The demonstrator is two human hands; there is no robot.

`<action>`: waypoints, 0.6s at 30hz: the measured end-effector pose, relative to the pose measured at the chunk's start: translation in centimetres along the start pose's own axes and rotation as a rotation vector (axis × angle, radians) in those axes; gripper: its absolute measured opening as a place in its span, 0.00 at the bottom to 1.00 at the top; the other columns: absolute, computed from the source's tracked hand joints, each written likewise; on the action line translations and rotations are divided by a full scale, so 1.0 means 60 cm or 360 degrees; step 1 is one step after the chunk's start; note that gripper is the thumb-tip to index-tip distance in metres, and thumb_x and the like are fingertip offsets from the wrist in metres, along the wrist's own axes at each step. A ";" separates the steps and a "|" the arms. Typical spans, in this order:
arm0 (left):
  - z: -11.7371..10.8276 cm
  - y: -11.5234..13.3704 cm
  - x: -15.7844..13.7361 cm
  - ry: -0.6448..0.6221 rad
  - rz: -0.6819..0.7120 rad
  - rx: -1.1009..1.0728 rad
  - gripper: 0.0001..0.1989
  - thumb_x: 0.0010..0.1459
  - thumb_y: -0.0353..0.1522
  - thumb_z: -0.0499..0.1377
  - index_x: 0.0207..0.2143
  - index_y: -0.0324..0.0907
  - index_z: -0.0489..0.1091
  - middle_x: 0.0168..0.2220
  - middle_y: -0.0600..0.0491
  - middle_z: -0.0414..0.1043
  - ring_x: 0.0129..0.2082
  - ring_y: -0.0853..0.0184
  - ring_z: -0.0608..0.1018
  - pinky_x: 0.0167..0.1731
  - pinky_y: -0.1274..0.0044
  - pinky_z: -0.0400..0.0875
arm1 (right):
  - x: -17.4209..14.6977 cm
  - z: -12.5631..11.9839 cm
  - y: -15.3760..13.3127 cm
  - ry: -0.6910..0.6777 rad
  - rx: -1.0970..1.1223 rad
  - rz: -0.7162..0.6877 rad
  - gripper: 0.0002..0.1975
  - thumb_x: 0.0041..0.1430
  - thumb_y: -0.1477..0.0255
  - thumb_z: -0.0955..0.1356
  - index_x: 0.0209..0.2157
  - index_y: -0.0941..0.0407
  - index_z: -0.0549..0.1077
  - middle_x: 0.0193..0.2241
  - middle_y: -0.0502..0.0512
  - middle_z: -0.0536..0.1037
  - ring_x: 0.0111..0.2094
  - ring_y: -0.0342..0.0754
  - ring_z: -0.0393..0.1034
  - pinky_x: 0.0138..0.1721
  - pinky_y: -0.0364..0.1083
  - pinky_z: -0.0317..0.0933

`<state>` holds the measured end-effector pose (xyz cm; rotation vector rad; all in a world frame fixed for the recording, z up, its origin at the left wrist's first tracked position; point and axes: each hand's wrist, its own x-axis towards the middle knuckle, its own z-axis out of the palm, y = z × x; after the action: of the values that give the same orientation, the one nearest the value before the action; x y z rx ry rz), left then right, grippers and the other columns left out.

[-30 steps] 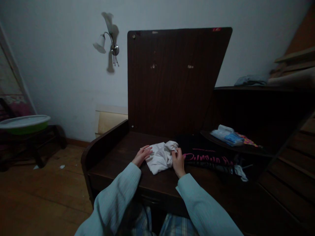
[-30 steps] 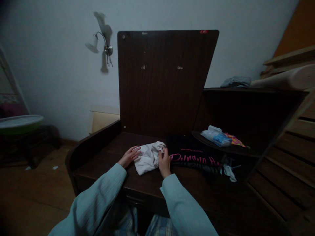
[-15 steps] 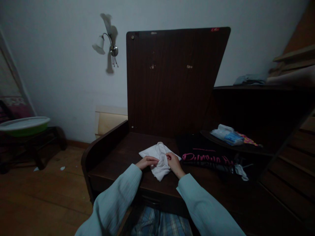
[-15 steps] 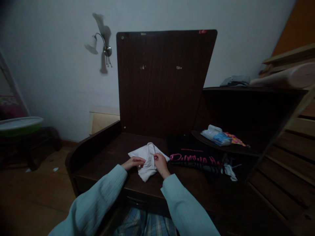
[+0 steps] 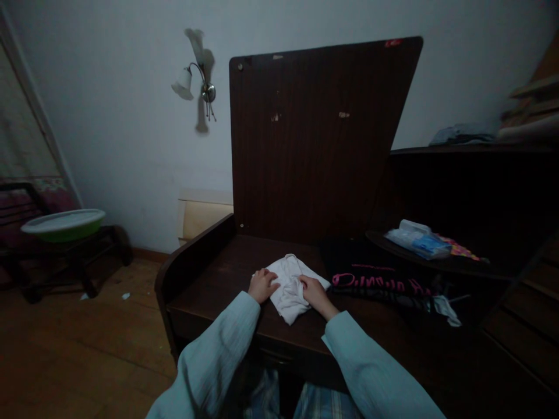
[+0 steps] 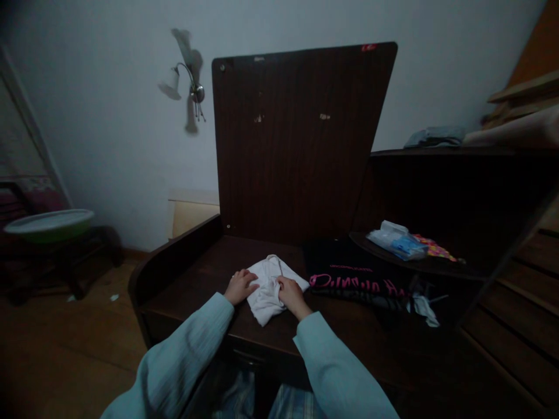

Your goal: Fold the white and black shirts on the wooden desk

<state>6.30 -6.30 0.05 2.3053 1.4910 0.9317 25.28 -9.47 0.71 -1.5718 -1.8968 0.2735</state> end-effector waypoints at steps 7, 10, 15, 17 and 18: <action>-0.011 0.002 0.013 0.0050 -0.0109 -0.0559 0.02 0.42 0.29 0.59 0.19 0.41 0.70 0.22 0.56 0.65 0.26 0.69 0.68 0.32 0.78 0.63 | -0.005 -0.013 -0.005 0.0357 0.0265 0.0021 0.03 0.45 0.73 0.58 0.23 0.54 0.61 0.18 0.48 0.66 0.22 0.45 0.63 0.26 0.41 0.54; -0.016 -0.009 0.026 0.0297 -0.0319 -0.1002 0.04 0.35 0.25 0.58 0.13 0.40 0.67 0.18 0.58 0.64 0.23 0.70 0.67 0.28 0.80 0.62 | -0.005 -0.021 -0.009 0.0536 0.0413 -0.0007 0.04 0.47 0.69 0.58 0.24 0.54 0.59 0.19 0.48 0.66 0.21 0.44 0.63 0.26 0.42 0.56; -0.038 -0.050 0.039 0.0690 -0.0577 -0.1233 0.04 0.35 0.26 0.56 0.12 0.39 0.65 0.14 0.59 0.62 0.22 0.70 0.67 0.26 0.79 0.61 | -0.005 -0.027 -0.009 0.0806 0.0547 0.0029 0.06 0.48 0.66 0.59 0.25 0.54 0.60 0.21 0.50 0.67 0.23 0.45 0.65 0.27 0.43 0.59; -0.051 -0.069 0.042 0.0875 -0.0686 -0.1333 0.05 0.35 0.28 0.56 0.11 0.39 0.63 0.13 0.59 0.60 0.20 0.70 0.67 0.23 0.80 0.61 | -0.004 -0.028 -0.006 0.0956 0.0592 0.0051 0.07 0.48 0.65 0.60 0.25 0.54 0.60 0.21 0.51 0.68 0.24 0.45 0.66 0.27 0.43 0.60; -0.058 -0.078 0.043 0.0969 -0.0735 -0.1380 0.05 0.35 0.29 0.56 0.11 0.39 0.63 0.12 0.59 0.59 0.20 0.70 0.67 0.23 0.80 0.60 | -0.003 -0.028 -0.004 0.1025 0.0617 0.0059 0.07 0.48 0.65 0.60 0.26 0.54 0.60 0.22 0.51 0.69 0.24 0.46 0.66 0.27 0.44 0.60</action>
<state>1.39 -2.40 1.27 1.0591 1.3071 1.7558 26.10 -10.12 2.04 -1.2352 -1.2308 0.1165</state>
